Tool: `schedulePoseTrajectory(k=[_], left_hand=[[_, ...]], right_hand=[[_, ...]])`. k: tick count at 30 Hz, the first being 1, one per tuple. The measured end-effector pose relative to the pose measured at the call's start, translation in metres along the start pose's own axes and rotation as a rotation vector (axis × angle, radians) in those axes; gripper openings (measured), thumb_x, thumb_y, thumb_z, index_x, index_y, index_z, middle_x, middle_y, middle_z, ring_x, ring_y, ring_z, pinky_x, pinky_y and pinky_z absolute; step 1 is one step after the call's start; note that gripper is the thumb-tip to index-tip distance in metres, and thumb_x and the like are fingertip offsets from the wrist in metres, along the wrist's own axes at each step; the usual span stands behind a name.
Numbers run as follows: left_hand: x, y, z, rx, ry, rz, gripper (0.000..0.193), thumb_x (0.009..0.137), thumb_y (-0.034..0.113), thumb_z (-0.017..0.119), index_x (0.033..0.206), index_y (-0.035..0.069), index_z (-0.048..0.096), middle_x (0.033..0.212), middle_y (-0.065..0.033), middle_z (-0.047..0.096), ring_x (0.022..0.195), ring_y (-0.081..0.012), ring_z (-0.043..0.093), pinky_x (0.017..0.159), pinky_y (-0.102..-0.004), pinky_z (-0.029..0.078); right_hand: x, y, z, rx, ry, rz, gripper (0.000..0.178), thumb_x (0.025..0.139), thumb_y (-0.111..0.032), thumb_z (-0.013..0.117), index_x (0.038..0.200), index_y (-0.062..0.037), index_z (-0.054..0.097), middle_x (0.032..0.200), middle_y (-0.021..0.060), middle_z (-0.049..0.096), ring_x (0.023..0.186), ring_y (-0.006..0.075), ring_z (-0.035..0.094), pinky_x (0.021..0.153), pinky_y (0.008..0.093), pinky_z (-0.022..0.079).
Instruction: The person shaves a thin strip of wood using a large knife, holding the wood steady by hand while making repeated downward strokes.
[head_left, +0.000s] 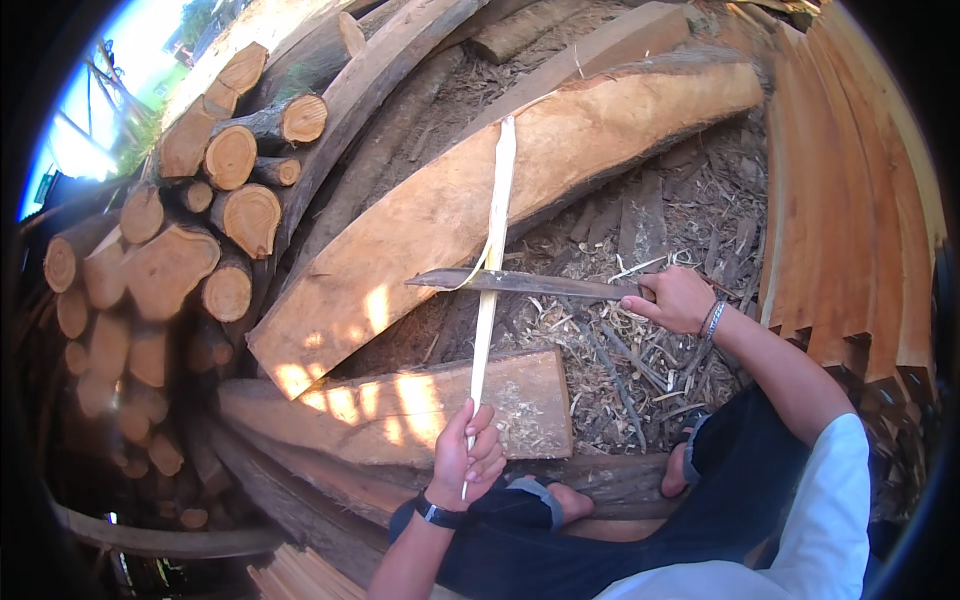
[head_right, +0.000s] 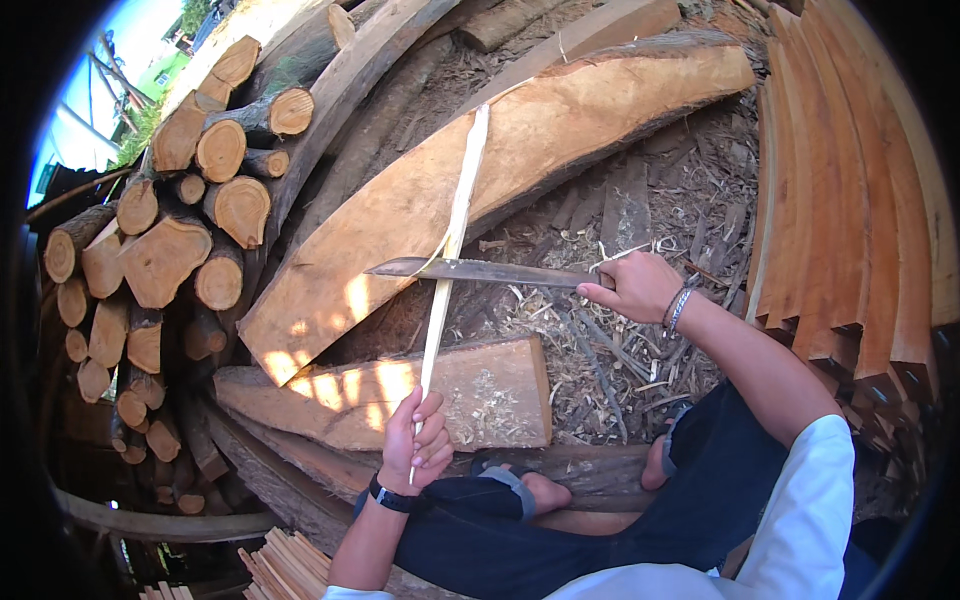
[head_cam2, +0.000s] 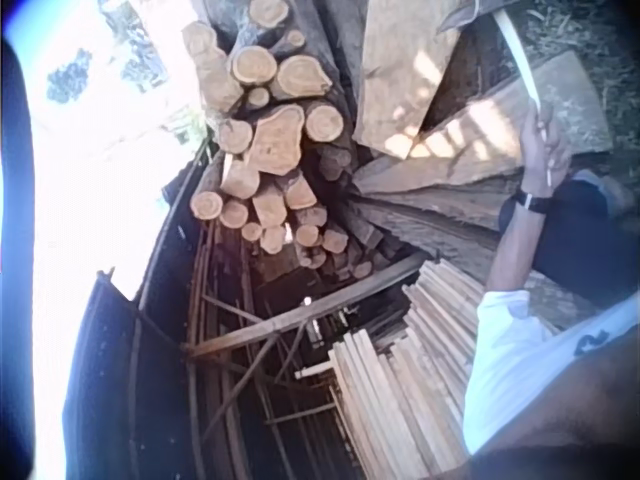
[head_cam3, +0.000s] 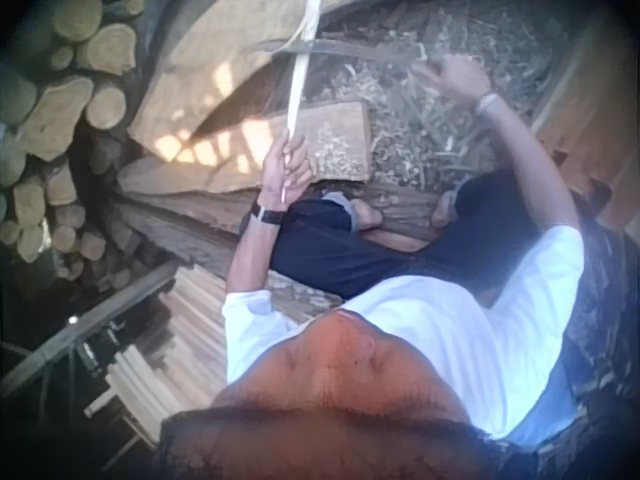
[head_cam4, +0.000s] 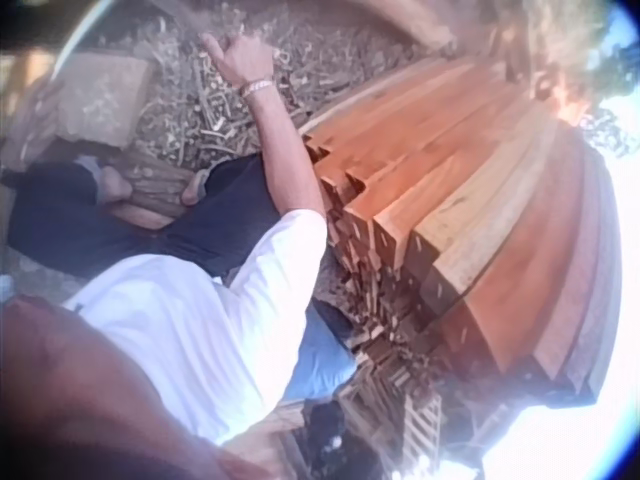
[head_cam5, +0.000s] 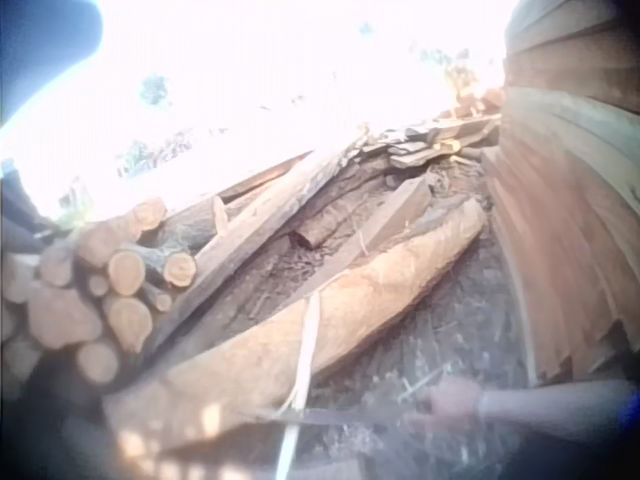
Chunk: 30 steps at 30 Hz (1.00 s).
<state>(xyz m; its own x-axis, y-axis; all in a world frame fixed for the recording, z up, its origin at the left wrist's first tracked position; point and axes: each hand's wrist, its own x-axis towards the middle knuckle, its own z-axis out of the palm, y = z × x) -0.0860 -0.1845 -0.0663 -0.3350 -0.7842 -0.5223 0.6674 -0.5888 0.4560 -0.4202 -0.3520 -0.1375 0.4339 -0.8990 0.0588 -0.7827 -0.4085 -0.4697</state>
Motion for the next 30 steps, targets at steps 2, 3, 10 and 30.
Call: schedulePoseTrajectory(k=[2, 3, 10, 30], left_hand=[[-0.001, -0.001, -0.003, -0.046, -0.022, -0.007, 0.043, 0.107, 0.038, 0.028, 0.071, 0.017, 0.039, 0.041, 0.0038, 0.028, 0.027, -0.0094, 0.03, 0.03, -0.0235, 0.023], [-0.001, -0.002, -0.004, -0.03, -0.017, 0.003, 0.042, 0.107, 0.038, 0.028, 0.072, 0.017, 0.039, 0.042, 0.0038, 0.029, 0.027, -0.0094, 0.03, 0.03, -0.0234, 0.023], [-0.002, 0.002, -0.003, -0.078, -0.053, 0.004, 0.042, 0.107, 0.037, 0.027, 0.072, 0.016, 0.039, 0.042, 0.0037, 0.03, 0.027, -0.0094, 0.031, 0.029, -0.023, 0.024], [-0.006, 0.003, 0.002, 0.415, 0.022, -0.025, 0.036, 0.107, 0.036, 0.028, 0.099, 0.007, 0.048, 0.055, 0.0028, 0.033, 0.038, -0.0089, 0.033, 0.038, -0.0219, 0.028]], right_hand=[[-0.007, -0.007, -0.008, -0.046, -0.053, -0.046, 0.063, 0.088, -0.066, 0.051, 0.068, -0.0071, 0.063, 0.058, 0.0149, 0.06, 0.06, 0.0364, 0.062, 0.06, 0.0477, 0.049], [-0.009, -0.01, -0.011, -0.07, -0.082, -0.07, 0.064, 0.088, -0.066, 0.051, 0.067, -0.0072, 0.062, 0.058, 0.0146, 0.06, 0.06, 0.0362, 0.062, 0.06, 0.0474, 0.049], [-0.025, -0.025, -0.006, -0.045, -0.039, -0.066, 0.063, 0.087, -0.067, 0.052, 0.066, -0.0077, 0.062, 0.053, 0.0132, 0.058, 0.056, 0.0343, 0.062, 0.057, 0.0456, 0.05], [-0.026, -0.029, 0.003, 0.046, -0.068, -0.051, 0.057, 0.092, -0.054, 0.055, 0.076, -0.0003, 0.061, 0.064, 0.0186, 0.062, 0.063, 0.0381, 0.064, 0.064, 0.0484, 0.05]])
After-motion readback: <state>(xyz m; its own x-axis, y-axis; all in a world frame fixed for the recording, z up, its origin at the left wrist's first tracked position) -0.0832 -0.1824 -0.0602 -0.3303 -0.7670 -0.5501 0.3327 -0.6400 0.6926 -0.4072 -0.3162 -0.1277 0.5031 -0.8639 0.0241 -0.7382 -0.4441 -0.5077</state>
